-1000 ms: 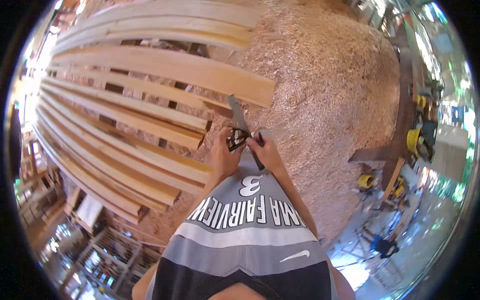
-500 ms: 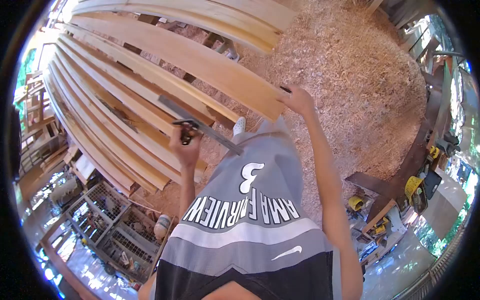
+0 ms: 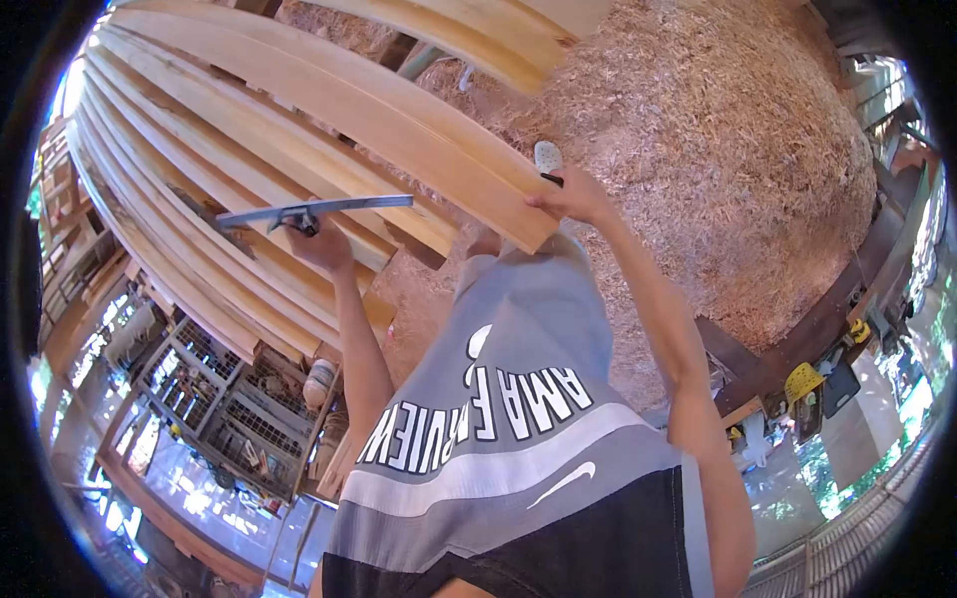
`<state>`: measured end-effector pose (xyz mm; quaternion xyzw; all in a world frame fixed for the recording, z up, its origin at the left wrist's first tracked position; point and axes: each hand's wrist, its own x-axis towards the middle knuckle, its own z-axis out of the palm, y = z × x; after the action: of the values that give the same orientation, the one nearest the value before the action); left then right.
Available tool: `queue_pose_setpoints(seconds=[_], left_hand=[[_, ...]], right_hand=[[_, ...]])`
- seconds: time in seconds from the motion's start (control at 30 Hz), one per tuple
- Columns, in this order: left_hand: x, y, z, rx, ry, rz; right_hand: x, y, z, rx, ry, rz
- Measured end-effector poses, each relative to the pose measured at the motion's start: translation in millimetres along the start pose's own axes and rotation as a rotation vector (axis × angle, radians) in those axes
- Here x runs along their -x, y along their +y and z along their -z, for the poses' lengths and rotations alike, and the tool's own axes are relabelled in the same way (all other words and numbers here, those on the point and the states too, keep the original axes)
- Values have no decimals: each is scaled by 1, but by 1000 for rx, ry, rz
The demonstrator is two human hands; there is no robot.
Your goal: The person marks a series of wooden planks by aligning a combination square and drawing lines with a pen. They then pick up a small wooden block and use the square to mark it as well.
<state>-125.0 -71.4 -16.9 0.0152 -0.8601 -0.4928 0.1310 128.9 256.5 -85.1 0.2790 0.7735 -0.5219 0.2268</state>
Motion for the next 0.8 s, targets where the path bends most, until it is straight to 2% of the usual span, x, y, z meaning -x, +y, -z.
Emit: queue_pose_setpoints(seconds=[0.07,0.13,0.2,0.27,0.33,0.37,0.4,0.47,0.57,0.63,0.67,0.73,0.8], left_hand=[[3,-6,6,-78,-1,-42],[0,1,0,-173,-7,-84],[0,10,0,-170,5,-94],[0,2,0,-210,-9,-147],[5,2,3,-303,-35,-163],[4,5,1,-313,-35,-158],[4,12,2,-324,-62,-177],[6,20,3,-248,-71,-15],[0,26,4,-255,-36,-178],[2,20,4,-284,-29,-185],[3,15,3,-311,-26,-197],[6,10,6,-306,-49,-153],[5,11,2,-276,-65,-131]], right_hand=[[14,-9,6,-75,-21,-75],[28,-32,23,-107,-55,-63],[28,-36,18,-133,-1,-91],[10,-27,5,116,63,-156],[-4,-31,1,41,-12,-205],[-20,19,-24,125,82,-152],[-15,-1,-23,96,153,-153],[-12,-14,-21,20,162,-168],[-20,-18,-14,97,193,-177],[-22,-2,-16,146,305,-165],[-25,2,-12,152,311,-171],[-24,-10,3,110,105,-181],[-23,-9,0,126,136,-192]])
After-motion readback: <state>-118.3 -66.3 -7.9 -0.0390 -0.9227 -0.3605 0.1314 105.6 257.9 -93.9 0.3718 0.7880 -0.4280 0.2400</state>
